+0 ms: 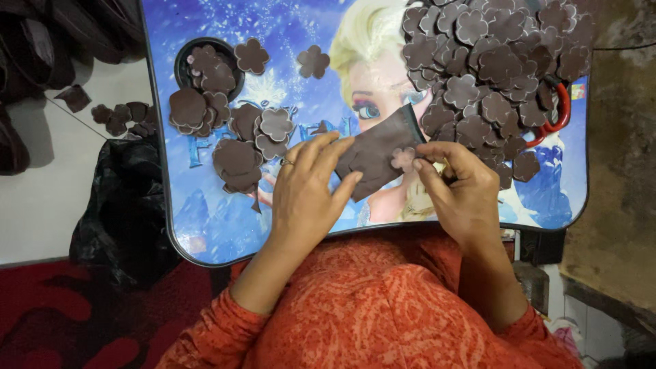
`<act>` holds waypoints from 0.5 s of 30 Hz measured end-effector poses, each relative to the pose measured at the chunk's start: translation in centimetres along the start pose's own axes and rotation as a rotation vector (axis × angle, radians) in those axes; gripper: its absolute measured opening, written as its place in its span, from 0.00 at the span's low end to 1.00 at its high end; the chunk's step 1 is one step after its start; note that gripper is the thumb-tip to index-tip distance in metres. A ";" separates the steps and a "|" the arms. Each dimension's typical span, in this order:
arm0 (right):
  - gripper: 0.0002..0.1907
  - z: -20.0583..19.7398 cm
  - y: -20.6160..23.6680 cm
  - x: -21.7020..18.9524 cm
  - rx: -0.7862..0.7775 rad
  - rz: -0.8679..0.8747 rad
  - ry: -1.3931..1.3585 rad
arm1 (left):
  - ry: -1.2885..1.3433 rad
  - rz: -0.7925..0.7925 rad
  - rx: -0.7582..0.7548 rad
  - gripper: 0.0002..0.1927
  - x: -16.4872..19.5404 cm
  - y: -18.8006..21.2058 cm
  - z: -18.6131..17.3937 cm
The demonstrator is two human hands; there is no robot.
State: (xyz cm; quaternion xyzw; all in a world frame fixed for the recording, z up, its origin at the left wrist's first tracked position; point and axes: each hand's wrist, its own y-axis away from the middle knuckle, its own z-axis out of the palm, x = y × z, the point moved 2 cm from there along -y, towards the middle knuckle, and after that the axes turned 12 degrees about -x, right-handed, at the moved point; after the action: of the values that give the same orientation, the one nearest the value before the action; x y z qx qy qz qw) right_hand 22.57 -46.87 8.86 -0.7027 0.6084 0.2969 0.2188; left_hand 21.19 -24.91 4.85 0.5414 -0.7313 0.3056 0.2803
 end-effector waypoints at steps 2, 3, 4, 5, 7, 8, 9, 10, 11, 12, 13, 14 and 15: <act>0.09 0.2 -0.2 0.2 -0.014 0.015 -0.038 | -0.017 0.020 -0.058 0.25 0.0 -0.1 0.0; 0.08 0.4 -0.3 0.2 -0.024 0.016 -0.045 | -0.021 0.017 -0.060 0.24 0.1 -0.1 0.2; 0.08 0.6 -0.3 0.3 -0.035 0.018 -0.052 | -0.024 0.014 -0.062 0.23 0.3 -0.1 0.4; 0.07 0.9 -0.3 0.3 -0.057 0.038 -0.088 | -0.027 0.010 -0.064 0.22 0.3 0.0 0.6; 0.06 1.6 -0.4 0.2 -0.102 0.073 -0.162 | -0.022 -0.006 -0.054 0.21 0.2 0.1 0.8; 0.07 1.9 -0.6 0.1 -0.119 0.055 -0.178 | -0.018 -0.013 -0.049 0.20 0.1 0.1 0.9; 0.07 2.3 -0.7 -0.1 -0.136 0.039 -0.194 | -0.017 -0.019 -0.041 0.20 0.0 0.2 1.1; 0.07 2.6 -0.8 -0.3 -0.154 0.023 -0.210 | -0.016 -0.026 -0.033 0.20 0.0 0.3 1.2; 0.06 2.8 -0.8 -0.4 -0.155 0.023 -0.193 | -0.016 -0.032 -0.023 0.20 0.0 0.3 1.4; 0.05 3.0 -0.8 -0.6 -0.157 0.020 -0.177 | -0.016 -0.035 -0.017 0.19 -0.1 0.3 1.5; 0.05 3.2 -0.9 -0.7 -0.159 0.018 -0.161 | -0.018 -0.037 -0.011 0.19 -0.1 0.3 1.5; 0.05 3.3 -1.0 -0.9 -0.152 0.010 -0.143 | -0.018 -0.040 -0.006 0.19 -0.2 0.3 1.6; 0.05 3.3 -1.0 -1.0 -0.146 0.004 -0.124 | -0.017 -0.041 -0.005 0.19 -0.3 0.4 1.6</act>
State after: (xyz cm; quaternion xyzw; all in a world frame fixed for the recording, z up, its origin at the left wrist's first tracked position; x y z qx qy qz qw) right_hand 22.92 -43.76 7.07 -0.6959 0.5717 0.3838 0.2040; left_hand 20.78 -25.89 3.52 0.5580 -0.7233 0.2936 0.2816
